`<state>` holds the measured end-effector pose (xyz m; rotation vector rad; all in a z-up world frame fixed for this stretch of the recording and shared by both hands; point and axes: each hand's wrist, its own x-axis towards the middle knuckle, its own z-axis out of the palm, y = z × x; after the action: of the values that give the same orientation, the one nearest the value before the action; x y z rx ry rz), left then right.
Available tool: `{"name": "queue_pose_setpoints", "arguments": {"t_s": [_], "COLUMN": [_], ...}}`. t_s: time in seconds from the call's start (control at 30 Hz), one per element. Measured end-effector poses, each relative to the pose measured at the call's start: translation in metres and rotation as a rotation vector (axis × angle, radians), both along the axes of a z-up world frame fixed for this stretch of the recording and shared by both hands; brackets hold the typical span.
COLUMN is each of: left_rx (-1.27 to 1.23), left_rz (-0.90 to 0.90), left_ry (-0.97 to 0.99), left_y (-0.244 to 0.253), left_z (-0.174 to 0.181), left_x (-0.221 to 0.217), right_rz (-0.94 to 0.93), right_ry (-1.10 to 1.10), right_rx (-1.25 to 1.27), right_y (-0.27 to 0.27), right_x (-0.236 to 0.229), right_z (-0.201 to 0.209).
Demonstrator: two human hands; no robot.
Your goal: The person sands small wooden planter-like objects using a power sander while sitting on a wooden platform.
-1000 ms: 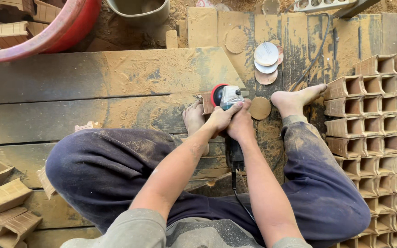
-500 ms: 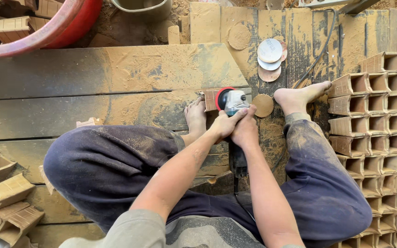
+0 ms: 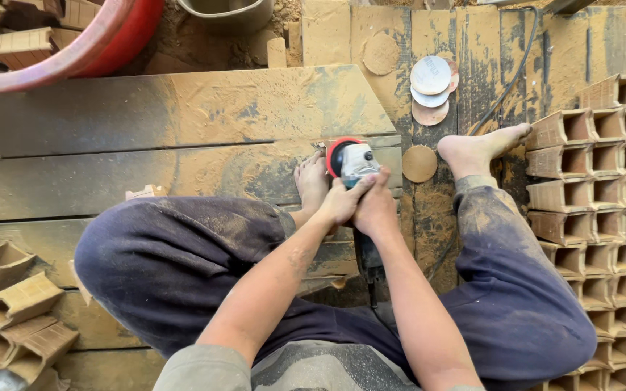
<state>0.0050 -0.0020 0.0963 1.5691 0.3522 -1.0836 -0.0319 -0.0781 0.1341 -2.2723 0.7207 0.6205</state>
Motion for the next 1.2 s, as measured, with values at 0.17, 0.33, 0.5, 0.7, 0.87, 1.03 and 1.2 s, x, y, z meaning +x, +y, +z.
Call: {"name": "queue_pose_setpoints", "arguments": {"t_s": [0.17, 0.33, 0.5, 0.7, 0.87, 1.03, 1.2], "left_rx": [-0.043, -0.012, -0.019, -0.03, 0.008, -0.006, -0.056], "left_rz": [0.042, -0.052, 0.108, -0.014, -0.02, 0.103, 0.002], "left_ry": [-0.033, -0.004, -0.043, 0.01, -0.004, -0.009, -0.001], "left_y": [-0.005, -0.016, 0.012, -0.009, -0.008, 0.003, -0.017], "left_z": [0.008, -0.005, -0.021, 0.004, -0.015, -0.025, -0.018], "left_x": [0.006, -0.004, -0.009, 0.002, 0.008, 0.009, 0.025], "right_rz": [0.046, -0.053, 0.038, -0.021, 0.005, 0.095, -0.01], "right_ry": [-0.037, -0.067, -0.077, -0.009, 0.008, 0.029, -0.11], "right_rx": [-0.039, -0.083, 0.043, -0.052, -0.099, -0.053, -0.062], "right_y": [-0.016, -0.028, 0.003, -0.038, -0.028, -0.01, -0.055], "right_x": [0.005, -0.009, -0.001, 0.003, 0.012, 0.016, 0.022], "right_z": [-0.021, -0.023, -0.017, -0.023, -0.018, -0.012, -0.053]}}
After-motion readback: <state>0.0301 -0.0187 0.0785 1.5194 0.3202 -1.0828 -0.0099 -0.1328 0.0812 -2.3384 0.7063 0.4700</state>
